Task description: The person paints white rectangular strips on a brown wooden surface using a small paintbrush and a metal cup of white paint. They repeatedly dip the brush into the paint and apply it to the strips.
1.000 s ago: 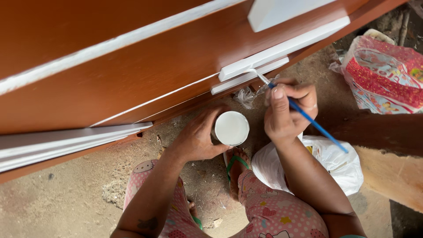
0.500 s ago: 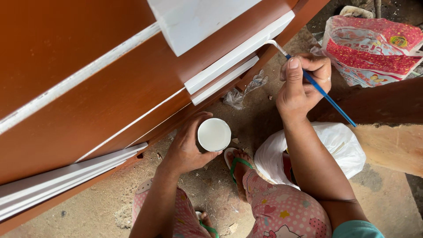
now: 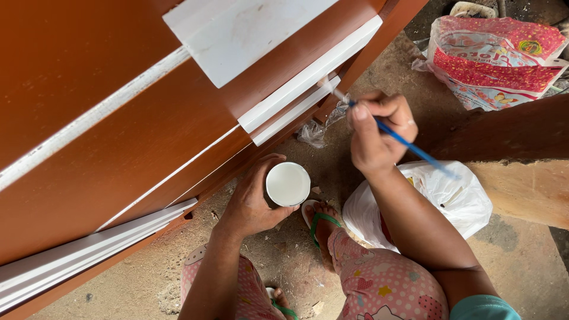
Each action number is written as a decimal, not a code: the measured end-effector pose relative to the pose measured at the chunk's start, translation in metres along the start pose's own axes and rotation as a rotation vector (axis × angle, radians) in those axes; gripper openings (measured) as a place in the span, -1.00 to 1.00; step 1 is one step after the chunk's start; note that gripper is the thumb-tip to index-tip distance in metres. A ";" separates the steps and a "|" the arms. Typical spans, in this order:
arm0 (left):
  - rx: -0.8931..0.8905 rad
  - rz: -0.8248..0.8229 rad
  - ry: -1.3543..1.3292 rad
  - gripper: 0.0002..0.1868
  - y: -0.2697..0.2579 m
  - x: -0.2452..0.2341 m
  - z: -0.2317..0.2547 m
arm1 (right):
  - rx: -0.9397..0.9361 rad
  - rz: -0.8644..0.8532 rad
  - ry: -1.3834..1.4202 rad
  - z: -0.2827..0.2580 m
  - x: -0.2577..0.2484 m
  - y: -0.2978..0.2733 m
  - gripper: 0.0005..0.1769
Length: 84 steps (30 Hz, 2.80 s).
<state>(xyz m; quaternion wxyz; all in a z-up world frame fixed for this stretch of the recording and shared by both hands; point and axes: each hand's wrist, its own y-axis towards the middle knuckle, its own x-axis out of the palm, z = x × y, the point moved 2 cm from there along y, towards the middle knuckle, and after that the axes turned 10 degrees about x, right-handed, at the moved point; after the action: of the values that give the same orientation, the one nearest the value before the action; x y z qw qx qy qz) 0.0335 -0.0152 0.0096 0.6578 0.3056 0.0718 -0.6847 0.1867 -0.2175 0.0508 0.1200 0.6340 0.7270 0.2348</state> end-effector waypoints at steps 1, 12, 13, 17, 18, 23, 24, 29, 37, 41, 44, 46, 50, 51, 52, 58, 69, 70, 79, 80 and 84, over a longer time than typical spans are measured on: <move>0.014 0.006 0.000 0.08 0.001 -0.001 0.000 | -0.032 0.018 0.037 -0.001 -0.004 0.002 -0.80; 0.051 0.029 0.001 0.07 -0.001 -0.001 -0.003 | 0.046 0.051 0.049 -0.004 0.010 -0.007 -0.81; 0.079 0.046 0.010 0.06 -0.002 0.000 -0.001 | 0.051 0.022 0.045 -0.008 0.015 -0.013 -0.81; 0.072 0.057 0.007 0.04 -0.006 -0.003 -0.002 | 0.079 -0.111 -0.047 -0.024 0.039 -0.031 -0.80; 0.043 0.041 -0.011 0.04 -0.006 -0.002 -0.003 | 0.092 -0.127 -0.032 -0.026 0.044 -0.035 -0.80; 0.133 0.067 -0.012 0.04 -0.009 -0.004 -0.003 | 0.187 -0.233 -0.021 -0.039 0.058 -0.049 -0.84; 0.115 0.057 -0.016 0.04 -0.010 -0.004 -0.003 | 0.168 -0.265 0.016 -0.041 0.059 -0.050 -0.84; 0.106 0.061 -0.028 0.03 -0.013 -0.003 -0.006 | 0.059 -0.361 0.021 -0.049 0.059 -0.045 -0.81; 0.057 0.043 0.012 0.09 -0.010 -0.003 -0.007 | -0.035 -0.061 -0.095 -0.026 0.026 -0.013 -0.79; 0.056 0.052 0.017 0.08 -0.007 -0.005 -0.004 | -0.007 0.088 -0.065 -0.019 -0.002 0.009 -0.74; 0.064 0.048 0.022 0.08 -0.002 -0.003 -0.003 | -0.042 0.117 0.005 -0.015 -0.016 0.022 -0.73; 0.075 0.043 0.014 0.09 0.001 -0.001 -0.004 | -0.071 0.138 0.014 -0.014 -0.021 0.025 -0.71; 0.049 0.019 -0.006 0.10 0.001 0.003 -0.006 | -0.081 0.120 -0.062 -0.014 -0.014 0.021 -0.72; 0.030 0.007 -0.009 0.10 0.001 0.004 -0.006 | -0.070 0.105 -0.065 -0.014 -0.010 0.020 -0.73; 0.056 0.020 -0.007 0.10 0.001 0.004 -0.006 | -0.046 0.082 -0.036 -0.014 -0.003 0.016 -0.75; 0.092 0.051 -0.014 0.03 0.006 -0.008 0.015 | 0.063 -0.128 0.148 -0.059 0.001 -0.001 -0.85; 0.256 0.154 0.079 0.01 -0.016 -0.056 0.125 | 0.307 -0.404 -0.242 -0.209 -0.044 -0.061 -0.85; 0.236 0.137 0.087 0.00 -0.018 -0.059 0.129 | 0.326 -0.436 -0.256 -0.216 -0.041 -0.067 -0.83; 0.185 0.083 0.064 0.00 -0.058 -0.057 0.145 | 0.390 -0.547 -0.364 -0.254 -0.019 -0.078 -0.84; 0.221 0.078 0.078 0.02 -0.055 -0.057 0.148 | 0.234 -0.584 -0.476 -0.261 -0.016 -0.074 -0.87; 0.269 0.056 0.158 -0.01 -0.053 -0.064 0.170 | 0.184 -0.676 -0.405 -0.289 0.000 -0.063 -0.88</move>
<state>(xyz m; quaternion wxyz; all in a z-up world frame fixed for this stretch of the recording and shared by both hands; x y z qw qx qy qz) -0.0754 -0.0384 0.1629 0.6220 0.4457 0.0225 -0.6434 -0.0043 -0.2779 0.2685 0.2739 0.4007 0.8742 -0.0134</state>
